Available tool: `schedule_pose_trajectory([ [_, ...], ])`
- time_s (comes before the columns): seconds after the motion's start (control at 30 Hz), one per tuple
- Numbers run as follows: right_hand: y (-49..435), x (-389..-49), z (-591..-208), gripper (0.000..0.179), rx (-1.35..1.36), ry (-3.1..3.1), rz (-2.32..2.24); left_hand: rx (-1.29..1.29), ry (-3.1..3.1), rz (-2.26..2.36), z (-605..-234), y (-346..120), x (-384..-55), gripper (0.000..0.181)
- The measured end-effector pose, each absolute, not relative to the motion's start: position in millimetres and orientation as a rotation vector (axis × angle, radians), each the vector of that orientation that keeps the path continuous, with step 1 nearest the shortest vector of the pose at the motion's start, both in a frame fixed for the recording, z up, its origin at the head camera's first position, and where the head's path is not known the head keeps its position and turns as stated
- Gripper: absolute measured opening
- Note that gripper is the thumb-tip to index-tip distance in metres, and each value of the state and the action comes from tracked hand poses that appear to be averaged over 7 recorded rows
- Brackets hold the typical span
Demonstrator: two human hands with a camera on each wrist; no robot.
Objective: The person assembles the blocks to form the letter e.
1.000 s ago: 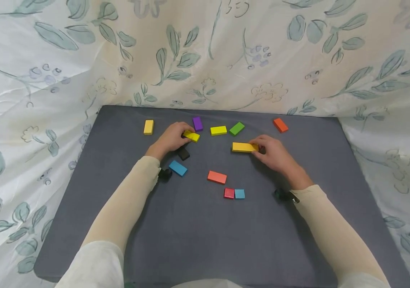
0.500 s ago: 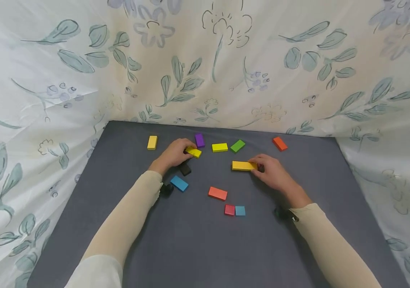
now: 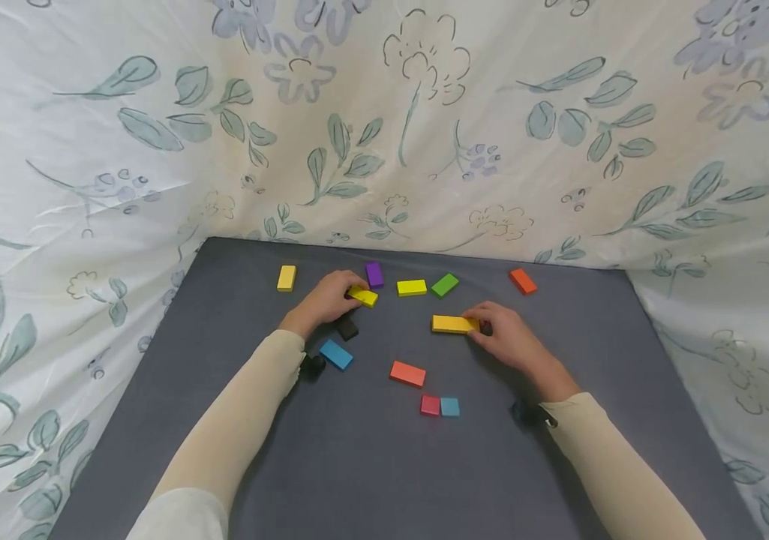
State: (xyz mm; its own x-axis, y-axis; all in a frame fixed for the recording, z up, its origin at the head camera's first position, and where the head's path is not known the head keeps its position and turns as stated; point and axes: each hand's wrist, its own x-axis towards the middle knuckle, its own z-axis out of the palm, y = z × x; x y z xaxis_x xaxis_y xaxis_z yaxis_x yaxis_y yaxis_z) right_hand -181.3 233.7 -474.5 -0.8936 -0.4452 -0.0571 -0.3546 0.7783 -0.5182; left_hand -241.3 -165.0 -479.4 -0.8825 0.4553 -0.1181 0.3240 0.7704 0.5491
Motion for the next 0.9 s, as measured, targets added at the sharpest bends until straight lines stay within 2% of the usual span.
schedule_pose_trajectory([
  [0.9,239.3,-179.8,-480.0,0.035,-0.699,2.749,-0.81,0.569,2.727,0.776,-473.0,-159.0,-235.4,0.033],
])
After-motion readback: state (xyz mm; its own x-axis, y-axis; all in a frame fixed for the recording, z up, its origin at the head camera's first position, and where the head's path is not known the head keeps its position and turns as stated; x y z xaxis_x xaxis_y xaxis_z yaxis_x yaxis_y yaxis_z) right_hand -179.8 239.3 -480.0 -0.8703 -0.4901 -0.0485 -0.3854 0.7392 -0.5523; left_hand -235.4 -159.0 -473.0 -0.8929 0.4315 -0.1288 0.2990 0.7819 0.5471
